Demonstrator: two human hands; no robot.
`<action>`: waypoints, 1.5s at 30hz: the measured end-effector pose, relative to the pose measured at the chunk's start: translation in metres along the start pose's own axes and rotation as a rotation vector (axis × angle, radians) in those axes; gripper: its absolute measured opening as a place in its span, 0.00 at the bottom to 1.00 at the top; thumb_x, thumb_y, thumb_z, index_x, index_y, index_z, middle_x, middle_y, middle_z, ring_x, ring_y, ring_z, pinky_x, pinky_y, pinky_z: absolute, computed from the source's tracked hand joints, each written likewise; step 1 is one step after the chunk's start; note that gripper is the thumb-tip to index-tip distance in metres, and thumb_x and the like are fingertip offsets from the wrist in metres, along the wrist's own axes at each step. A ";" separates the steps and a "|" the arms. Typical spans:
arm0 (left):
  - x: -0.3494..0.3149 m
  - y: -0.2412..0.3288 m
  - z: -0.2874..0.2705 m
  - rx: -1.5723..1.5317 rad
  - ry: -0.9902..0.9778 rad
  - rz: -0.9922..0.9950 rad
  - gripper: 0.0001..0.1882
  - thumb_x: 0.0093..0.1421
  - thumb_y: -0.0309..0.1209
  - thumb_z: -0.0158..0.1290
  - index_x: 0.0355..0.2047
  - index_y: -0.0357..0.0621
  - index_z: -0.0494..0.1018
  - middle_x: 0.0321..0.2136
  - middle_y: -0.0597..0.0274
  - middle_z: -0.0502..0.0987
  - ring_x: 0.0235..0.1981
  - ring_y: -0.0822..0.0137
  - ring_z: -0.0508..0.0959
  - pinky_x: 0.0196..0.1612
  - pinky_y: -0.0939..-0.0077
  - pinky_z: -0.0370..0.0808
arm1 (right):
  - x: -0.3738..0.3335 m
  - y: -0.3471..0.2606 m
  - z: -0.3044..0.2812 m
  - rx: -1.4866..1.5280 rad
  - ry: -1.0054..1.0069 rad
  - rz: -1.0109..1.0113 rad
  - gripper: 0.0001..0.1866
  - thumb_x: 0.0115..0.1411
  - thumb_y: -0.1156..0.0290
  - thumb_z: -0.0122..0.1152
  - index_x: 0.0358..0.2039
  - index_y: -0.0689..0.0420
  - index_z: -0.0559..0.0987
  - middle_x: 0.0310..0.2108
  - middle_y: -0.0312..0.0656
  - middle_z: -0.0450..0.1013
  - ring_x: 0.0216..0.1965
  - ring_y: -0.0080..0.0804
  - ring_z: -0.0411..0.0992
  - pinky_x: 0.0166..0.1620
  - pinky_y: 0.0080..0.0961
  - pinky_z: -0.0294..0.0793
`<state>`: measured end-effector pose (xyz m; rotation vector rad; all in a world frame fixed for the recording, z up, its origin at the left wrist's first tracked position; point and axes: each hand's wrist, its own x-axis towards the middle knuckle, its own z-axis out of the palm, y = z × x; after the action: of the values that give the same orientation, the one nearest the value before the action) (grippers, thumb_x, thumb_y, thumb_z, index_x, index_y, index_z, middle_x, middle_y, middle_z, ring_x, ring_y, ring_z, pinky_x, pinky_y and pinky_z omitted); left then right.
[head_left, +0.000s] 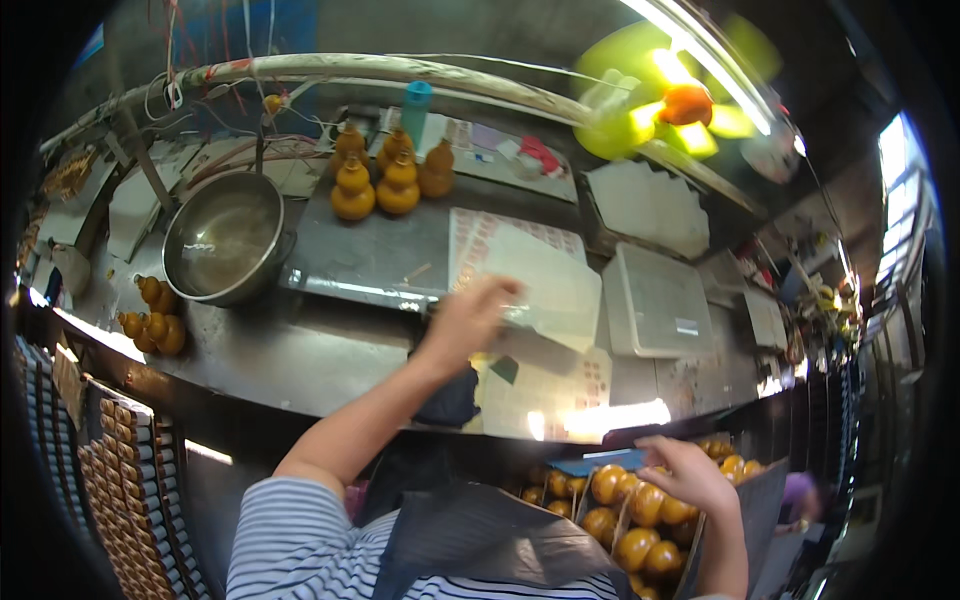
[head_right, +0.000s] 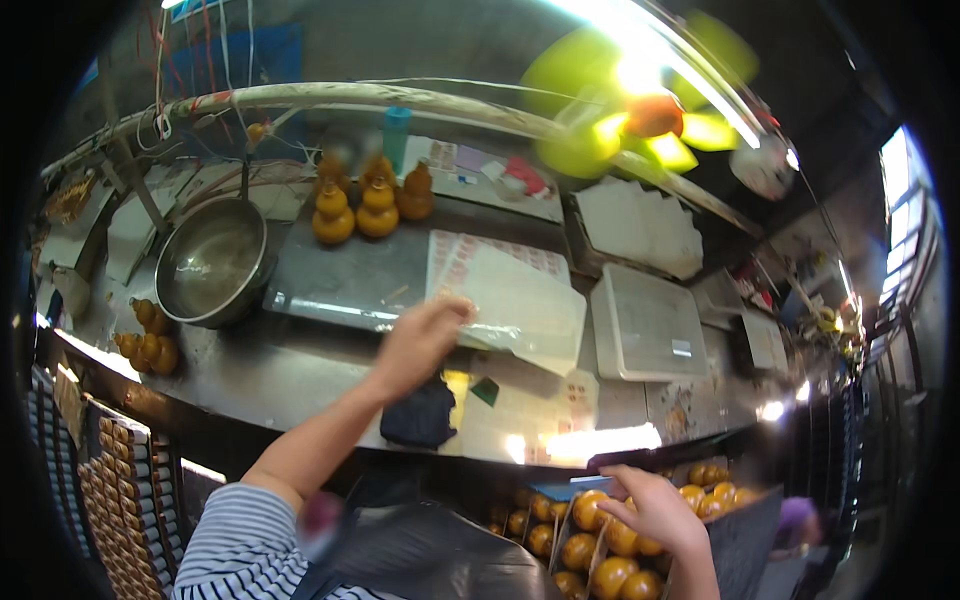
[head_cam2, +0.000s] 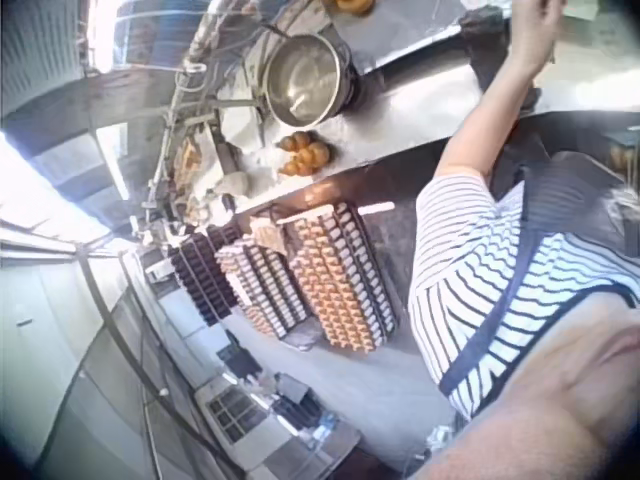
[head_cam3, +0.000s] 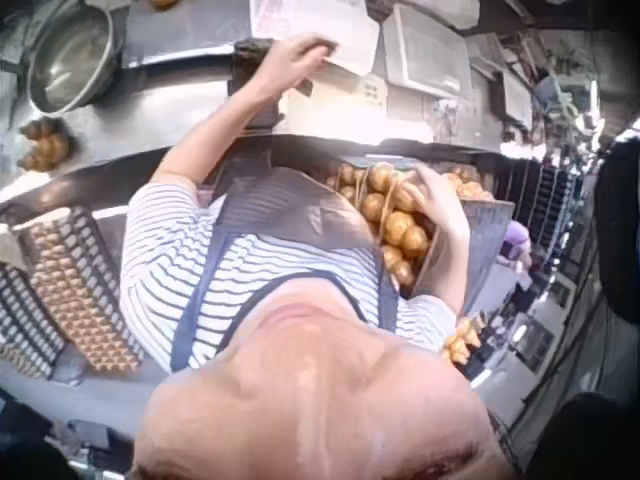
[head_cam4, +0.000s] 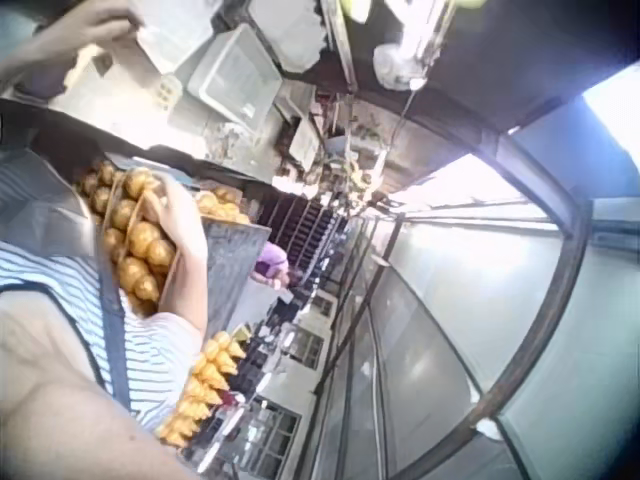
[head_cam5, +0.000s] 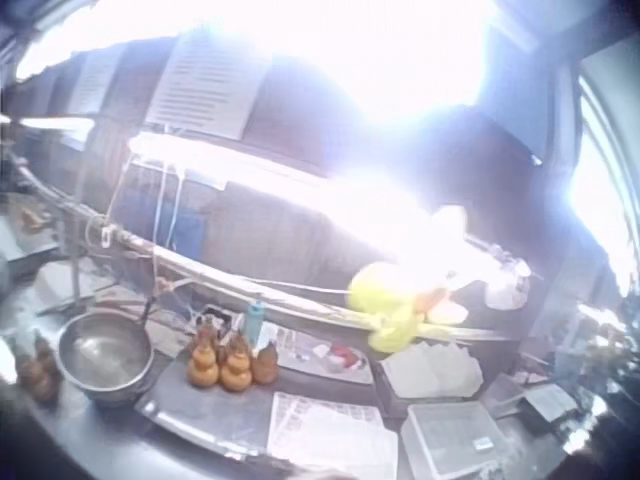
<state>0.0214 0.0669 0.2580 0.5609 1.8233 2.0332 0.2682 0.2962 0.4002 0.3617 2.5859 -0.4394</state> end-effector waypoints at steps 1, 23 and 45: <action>0.024 -0.031 -0.067 0.193 0.307 0.240 0.11 0.64 0.28 0.46 0.43 0.37 0.73 0.38 0.58 0.78 0.40 0.67 0.76 0.46 0.73 0.72 | 0.072 -0.019 -0.013 -0.046 -0.107 -0.084 0.19 0.55 0.65 0.63 0.45 0.59 0.75 0.33 0.48 0.76 0.35 0.43 0.76 0.40 0.32 0.74; 0.252 -0.128 -0.296 0.455 0.678 0.167 0.08 0.58 0.30 0.56 0.36 0.40 0.76 0.27 0.58 0.75 0.25 0.65 0.75 0.29 0.72 0.71 | 0.676 -0.252 -0.026 0.738 0.632 -0.299 0.10 0.61 0.66 0.58 0.35 0.61 0.78 0.31 0.35 0.75 0.34 0.20 0.71 0.39 0.18 0.70; 0.112 -0.093 -0.232 0.856 0.621 0.391 0.13 0.63 0.30 0.48 0.45 0.38 0.74 0.41 0.50 0.77 0.41 0.56 0.77 0.45 0.66 0.73 | 0.446 -0.241 0.056 0.696 0.870 -0.806 0.06 0.55 0.68 0.55 0.29 0.55 0.76 0.27 0.44 0.73 0.31 0.46 0.70 0.38 0.38 0.67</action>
<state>-0.1935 -0.0642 0.1501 0.5548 3.2149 1.6497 -0.1647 0.1320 0.1868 -0.4183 3.2361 -1.8228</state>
